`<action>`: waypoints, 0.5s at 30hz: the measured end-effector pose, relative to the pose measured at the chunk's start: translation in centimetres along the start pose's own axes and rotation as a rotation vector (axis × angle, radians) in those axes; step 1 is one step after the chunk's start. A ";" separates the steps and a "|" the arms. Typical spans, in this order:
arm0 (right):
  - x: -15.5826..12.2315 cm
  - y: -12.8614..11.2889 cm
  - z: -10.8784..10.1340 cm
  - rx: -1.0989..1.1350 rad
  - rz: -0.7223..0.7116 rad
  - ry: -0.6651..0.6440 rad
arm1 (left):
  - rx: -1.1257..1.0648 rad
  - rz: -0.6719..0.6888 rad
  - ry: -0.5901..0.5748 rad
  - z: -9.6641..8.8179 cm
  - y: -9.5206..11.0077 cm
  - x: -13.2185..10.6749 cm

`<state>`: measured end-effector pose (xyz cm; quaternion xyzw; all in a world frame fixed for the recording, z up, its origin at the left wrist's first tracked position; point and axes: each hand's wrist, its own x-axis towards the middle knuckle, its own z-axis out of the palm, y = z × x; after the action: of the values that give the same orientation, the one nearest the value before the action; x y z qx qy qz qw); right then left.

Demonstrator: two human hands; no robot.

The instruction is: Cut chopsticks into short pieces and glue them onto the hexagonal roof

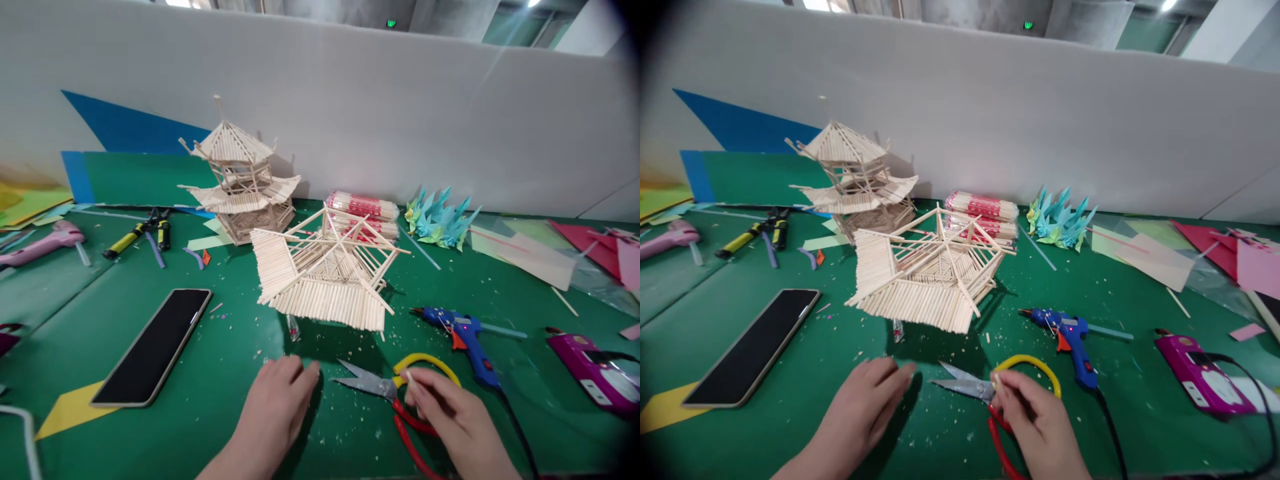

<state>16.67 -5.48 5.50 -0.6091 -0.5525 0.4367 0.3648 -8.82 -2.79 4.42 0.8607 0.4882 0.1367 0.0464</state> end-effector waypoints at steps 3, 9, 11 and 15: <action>1.0 0.4 0.4 0.018 -0.024 0.108 | 0.121 -0.045 0.023 1.0 -1.0 0.7; 1.9 0.1 0.7 -0.121 -0.111 0.216 | 0.099 -0.041 0.059 2.1 -2.0 1.1; 2.0 0.0 0.7 -0.152 -0.161 0.212 | 0.080 -0.033 0.085 2.2 -2.2 1.1; 1.8 -0.1 0.6 -0.212 -0.197 0.195 | 0.044 -0.030 0.130 1.7 -2.5 0.7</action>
<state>16.11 -3.73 5.22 -0.6266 -0.6145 0.2767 0.3915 -10.01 -0.79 2.37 0.8435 0.5058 0.1807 -0.0020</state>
